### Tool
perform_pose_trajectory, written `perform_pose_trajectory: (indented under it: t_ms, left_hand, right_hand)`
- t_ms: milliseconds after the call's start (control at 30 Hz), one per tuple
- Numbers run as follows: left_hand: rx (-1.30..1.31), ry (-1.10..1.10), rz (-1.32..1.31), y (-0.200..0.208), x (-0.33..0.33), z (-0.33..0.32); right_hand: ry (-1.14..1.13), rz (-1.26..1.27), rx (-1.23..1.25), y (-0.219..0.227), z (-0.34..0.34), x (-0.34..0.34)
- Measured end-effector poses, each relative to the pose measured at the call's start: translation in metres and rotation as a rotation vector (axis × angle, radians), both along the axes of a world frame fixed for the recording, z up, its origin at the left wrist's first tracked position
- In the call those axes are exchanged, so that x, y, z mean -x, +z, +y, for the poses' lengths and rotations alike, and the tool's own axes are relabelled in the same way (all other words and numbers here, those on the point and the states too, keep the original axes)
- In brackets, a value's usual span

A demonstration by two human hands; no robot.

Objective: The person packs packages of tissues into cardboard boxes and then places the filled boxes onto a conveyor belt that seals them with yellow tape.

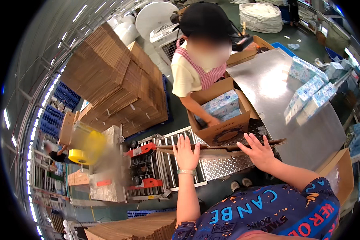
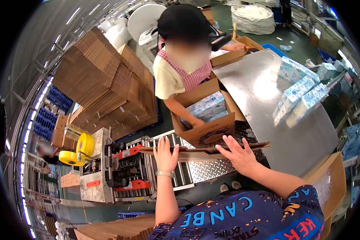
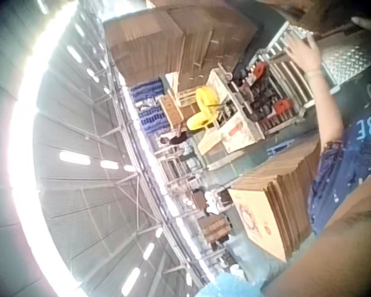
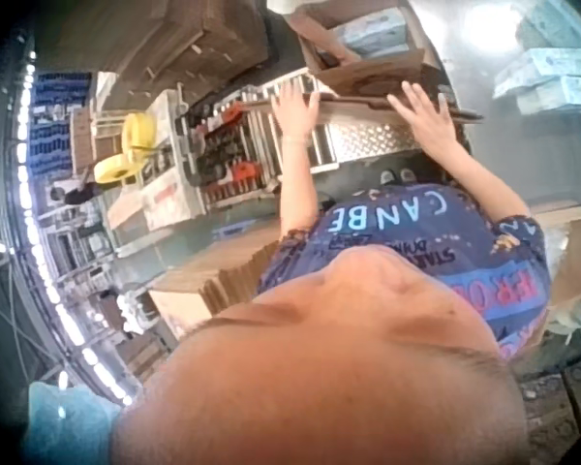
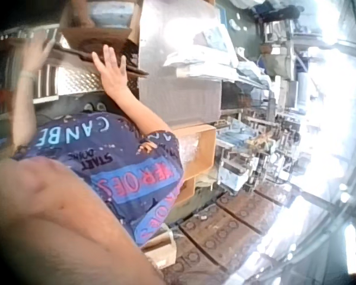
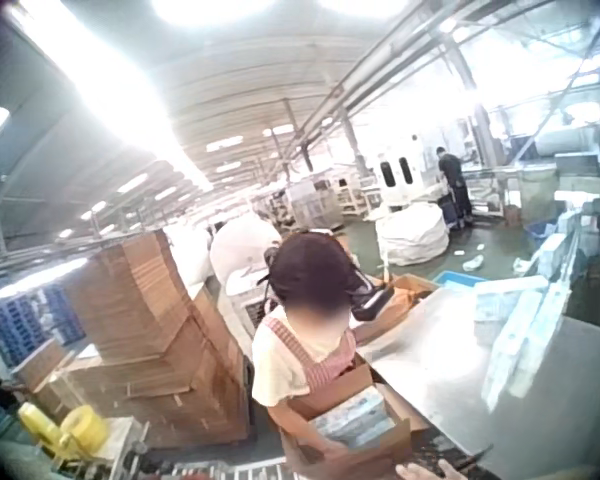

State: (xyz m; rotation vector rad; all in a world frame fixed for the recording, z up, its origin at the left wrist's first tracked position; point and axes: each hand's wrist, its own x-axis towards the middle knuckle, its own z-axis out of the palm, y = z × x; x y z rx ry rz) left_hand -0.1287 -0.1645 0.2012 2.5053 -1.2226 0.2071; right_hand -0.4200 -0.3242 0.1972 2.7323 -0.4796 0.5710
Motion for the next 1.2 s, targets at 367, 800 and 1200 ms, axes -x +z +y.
perform_pose_trajectory:
  t_ms: [367,800,1200]
  left_hand:
    - [-0.234,-0.140,-0.018,0.035,-0.064,0.025]
    - [-0.243,0.005,0.918,0.012,0.145,-0.080]
    - [-0.897,-0.820,0.485,-0.148,0.131,-0.016]
  right_hand:
    - [0.212,-0.303,-0.351,-0.002,0.008,-0.001]
    - [0.640,0.741,-0.409,-0.002,-0.116,0.016]
    - [1.027,-0.042,-0.688,0.027,-0.119,-0.078]
